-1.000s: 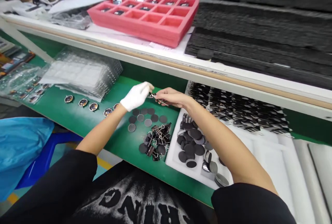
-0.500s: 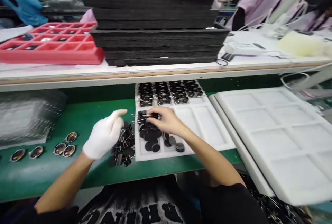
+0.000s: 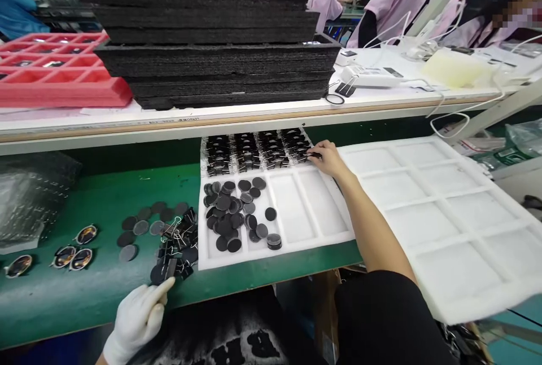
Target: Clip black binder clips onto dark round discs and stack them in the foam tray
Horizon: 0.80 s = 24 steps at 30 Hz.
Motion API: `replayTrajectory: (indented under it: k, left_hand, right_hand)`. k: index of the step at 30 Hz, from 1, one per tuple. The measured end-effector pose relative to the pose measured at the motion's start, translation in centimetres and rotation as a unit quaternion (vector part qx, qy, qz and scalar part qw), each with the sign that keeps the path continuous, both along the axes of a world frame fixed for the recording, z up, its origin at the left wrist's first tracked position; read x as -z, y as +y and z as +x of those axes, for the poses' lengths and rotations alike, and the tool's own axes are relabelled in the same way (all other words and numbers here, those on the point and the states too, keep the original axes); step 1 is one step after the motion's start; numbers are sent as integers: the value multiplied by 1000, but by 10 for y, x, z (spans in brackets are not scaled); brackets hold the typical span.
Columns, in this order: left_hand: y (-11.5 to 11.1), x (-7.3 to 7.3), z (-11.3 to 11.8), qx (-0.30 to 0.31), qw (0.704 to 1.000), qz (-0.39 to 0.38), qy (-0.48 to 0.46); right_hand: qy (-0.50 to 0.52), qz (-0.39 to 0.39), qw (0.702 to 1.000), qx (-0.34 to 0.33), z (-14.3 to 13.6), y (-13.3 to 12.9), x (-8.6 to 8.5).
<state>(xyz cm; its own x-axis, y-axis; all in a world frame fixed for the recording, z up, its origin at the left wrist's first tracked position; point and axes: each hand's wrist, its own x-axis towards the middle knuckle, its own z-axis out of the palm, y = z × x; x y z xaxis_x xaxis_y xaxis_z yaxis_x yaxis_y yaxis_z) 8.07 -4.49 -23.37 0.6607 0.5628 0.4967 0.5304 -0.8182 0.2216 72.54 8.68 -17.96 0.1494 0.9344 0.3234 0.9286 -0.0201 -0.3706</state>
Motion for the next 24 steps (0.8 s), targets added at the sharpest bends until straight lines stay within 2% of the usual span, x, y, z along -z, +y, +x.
replayTrajectory:
  k: [9, 13, 15, 17, 19, 21, 24]
  left_hand:
    - [2, 0, 7, -26, 1000, -6, -2]
    - [1, -1, 6, -20, 1000, -15, -16]
    - [2, -4, -1, -35, 999, -19, -20]
    - [7, -8, -16, -84, 996, -3, -21]
    - [17, -16, -38, -169, 984, 42, -33]
    - [31, -24, -65, -284, 952, 100, -53]
    - [56, -38, -108, -436, 895, 87, -33]
  right_hand:
    - [25, -8, 1000, -13, -6, 2, 10]
    - [10, 6, 1000, 9, -19, -12, -6]
    - [-18, 45, 998, 30, -40, -28, -18]
    - [-42, 66, 997, 12, -76, -50, -27]
    - [-44, -19, 994, -103, -120, -77, -25]
    - [-57, -88, 976, -192, -160, -102, -12]
    - [-98, -30, 964, -243, -191, -124, 15]
